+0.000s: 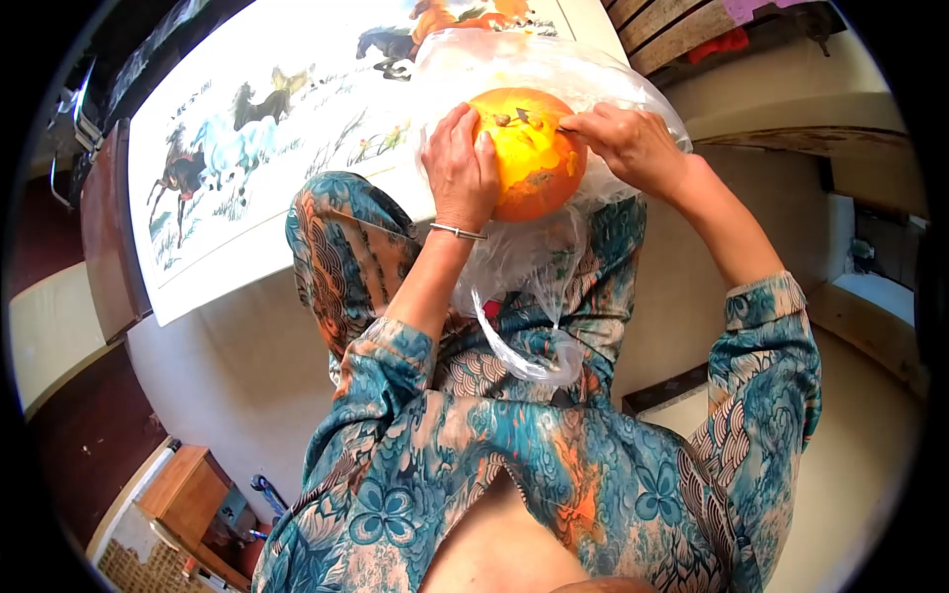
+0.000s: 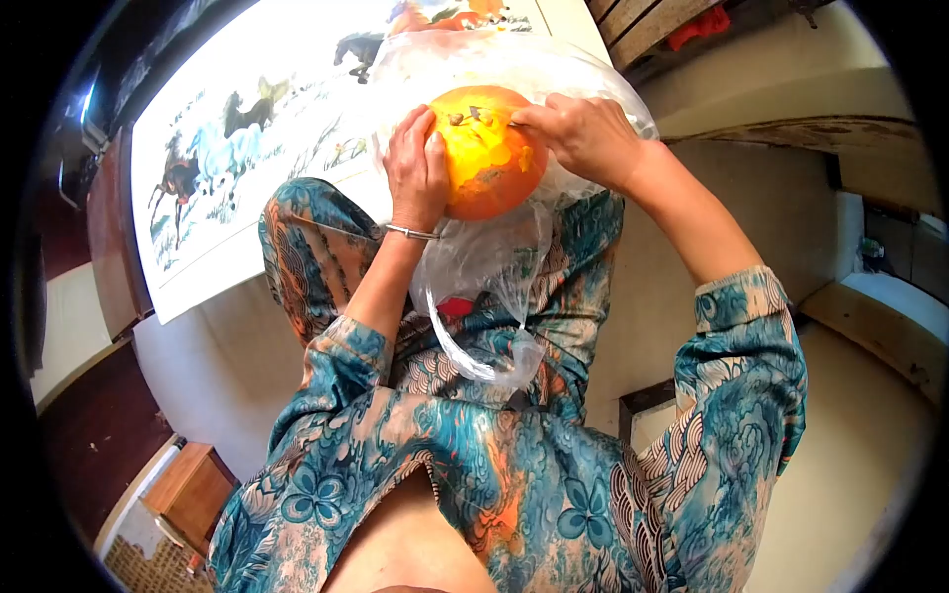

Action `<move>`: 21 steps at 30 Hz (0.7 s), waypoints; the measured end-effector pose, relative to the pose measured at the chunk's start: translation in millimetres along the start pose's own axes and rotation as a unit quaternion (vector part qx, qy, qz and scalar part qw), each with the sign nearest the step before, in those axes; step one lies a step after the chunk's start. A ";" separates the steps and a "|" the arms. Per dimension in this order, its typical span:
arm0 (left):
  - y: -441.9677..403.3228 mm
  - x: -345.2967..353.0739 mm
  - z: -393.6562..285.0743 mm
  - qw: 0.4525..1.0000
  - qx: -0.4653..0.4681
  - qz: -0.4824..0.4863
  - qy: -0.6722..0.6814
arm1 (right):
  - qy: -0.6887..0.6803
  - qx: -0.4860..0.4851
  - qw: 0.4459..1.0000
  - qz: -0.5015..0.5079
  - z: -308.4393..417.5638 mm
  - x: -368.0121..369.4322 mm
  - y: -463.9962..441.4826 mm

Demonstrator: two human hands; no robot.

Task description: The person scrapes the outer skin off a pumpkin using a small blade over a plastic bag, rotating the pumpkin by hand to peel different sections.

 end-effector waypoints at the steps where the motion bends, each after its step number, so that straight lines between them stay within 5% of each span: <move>1: 2.0 0.4 0.3 1.000 -0.003 -0.003 0.001 | 0.008 -0.005 1.000 0.003 -1.3 2.0 -3.2; 7: 2.1 6.9 -11.9 0.999 0.031 -0.005 -0.032 | 0.086 0.092 0.991 0.042 -38.9 11.9 -19.9; 11: 7.6 0.6 -5.6 0.999 0.015 0.000 -0.033 | -0.101 0.076 0.984 -0.128 -59.3 27.0 4.7; 15: 25.5 -10.6 -5.5 0.998 0.017 -0.014 -0.060 | -0.312 0.318 0.895 -0.009 -64.7 60.8 29.8; 19: 50.7 -27.2 -23.2 0.993 0.019 -0.029 -0.116 | -0.256 0.232 0.922 -0.176 -42.3 50.1 5.4; 21: 58.4 -34.8 -22.9 0.991 0.013 -0.011 -0.133 | -0.250 0.230 0.932 -0.126 -39.4 61.3 -7.1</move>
Point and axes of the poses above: each hand's wrist, its own y-axis away from the middle knuckle, its own x-axis out of the palm, z = x × y, the point moved 9 cm from there along -y, towards the middle knuckle, and after that the axes turned 3 degrees about z, right-handed, at the moved point
